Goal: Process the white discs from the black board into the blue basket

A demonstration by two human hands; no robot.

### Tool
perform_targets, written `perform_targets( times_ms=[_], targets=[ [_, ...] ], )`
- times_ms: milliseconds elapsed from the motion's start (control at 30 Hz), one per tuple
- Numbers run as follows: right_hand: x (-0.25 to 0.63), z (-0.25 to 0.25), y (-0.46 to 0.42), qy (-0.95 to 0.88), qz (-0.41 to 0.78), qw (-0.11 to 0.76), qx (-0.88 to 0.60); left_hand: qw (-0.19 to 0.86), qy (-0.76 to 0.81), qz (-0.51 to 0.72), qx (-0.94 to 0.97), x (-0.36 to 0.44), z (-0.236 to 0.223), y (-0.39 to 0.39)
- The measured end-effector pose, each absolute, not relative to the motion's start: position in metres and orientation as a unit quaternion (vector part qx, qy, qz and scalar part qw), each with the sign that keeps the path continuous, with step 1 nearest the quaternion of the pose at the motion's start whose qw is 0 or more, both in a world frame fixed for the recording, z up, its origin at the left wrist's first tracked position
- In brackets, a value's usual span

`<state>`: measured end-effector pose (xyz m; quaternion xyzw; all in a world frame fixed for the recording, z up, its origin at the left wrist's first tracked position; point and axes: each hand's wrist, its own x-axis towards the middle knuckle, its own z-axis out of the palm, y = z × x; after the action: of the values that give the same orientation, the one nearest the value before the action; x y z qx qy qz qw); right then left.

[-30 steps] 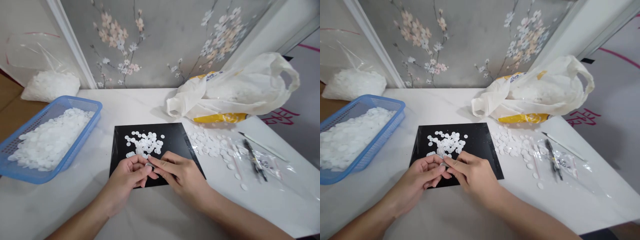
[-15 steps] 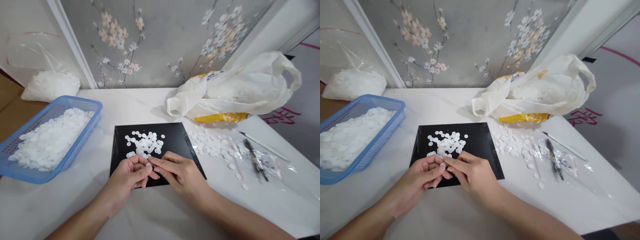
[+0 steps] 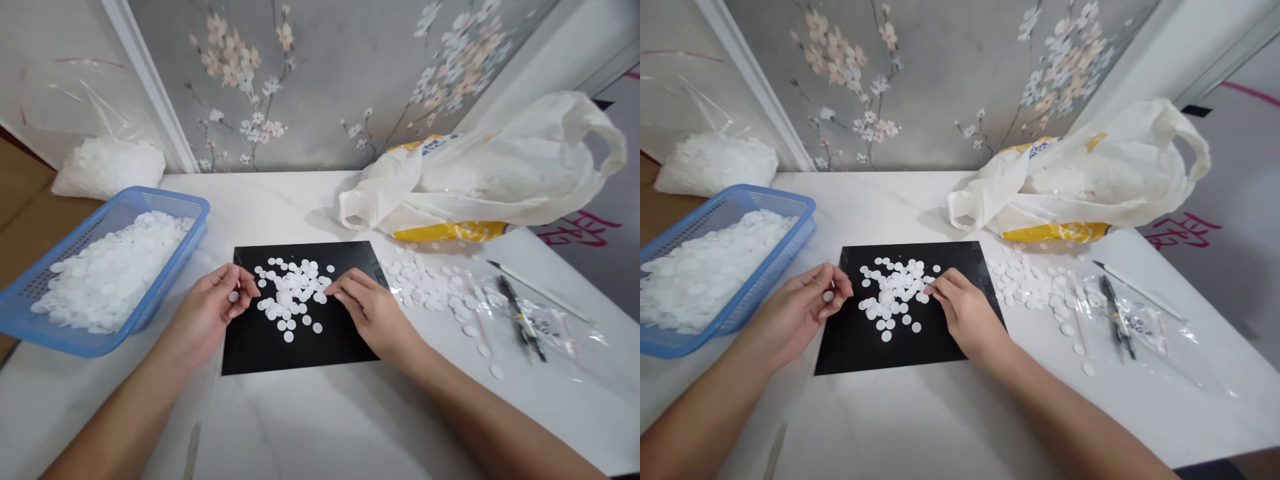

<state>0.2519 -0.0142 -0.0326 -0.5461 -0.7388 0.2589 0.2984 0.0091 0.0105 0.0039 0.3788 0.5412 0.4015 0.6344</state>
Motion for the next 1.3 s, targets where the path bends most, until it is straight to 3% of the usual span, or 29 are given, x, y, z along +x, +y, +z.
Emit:
perform_targets(
  times_ms=[100, 300, 467, 767, 967, 1133, 1300],
  targets=[
    [0.244, -0.038, -0.017, -0.769, 0.269, 0.294, -0.499, 0.605, 0.555, 0.349, 0.452, 0.006, -0.001, 0.014],
    [0.228, -0.048, -0.021, -0.819, 0.290, 0.213, -0.448, 0.392, 0.605, 0.192, 0.666, 0.011, -0.013, 0.006],
    [0.230, -0.046, -0.019, -0.828, 0.286, 0.217, -0.430, 0.350, 0.562, 0.153, 0.734, 0.016, -0.016, -0.001],
    [0.239, -0.039, -0.015, -0.742, 0.343, 0.267, -0.510, 0.390, 0.559, 0.157, 0.714, 0.013, -0.013, 0.001],
    [0.232, -0.044, -0.011, -0.776, 0.319, 0.241, -0.487, 0.536, 0.543, 0.216, 0.609, 0.008, -0.003, 0.010],
    [0.237, -0.036, -0.010, -0.704, 0.357, 0.298, -0.536, 0.635, 0.531, 0.280, 0.487, 0.008, -0.003, 0.013],
    [0.245, -0.028, -0.012, -0.645, 0.449, 0.284, -0.549, 0.624, 0.537, 0.338, 0.456, 0.010, -0.006, 0.012]
  ],
)
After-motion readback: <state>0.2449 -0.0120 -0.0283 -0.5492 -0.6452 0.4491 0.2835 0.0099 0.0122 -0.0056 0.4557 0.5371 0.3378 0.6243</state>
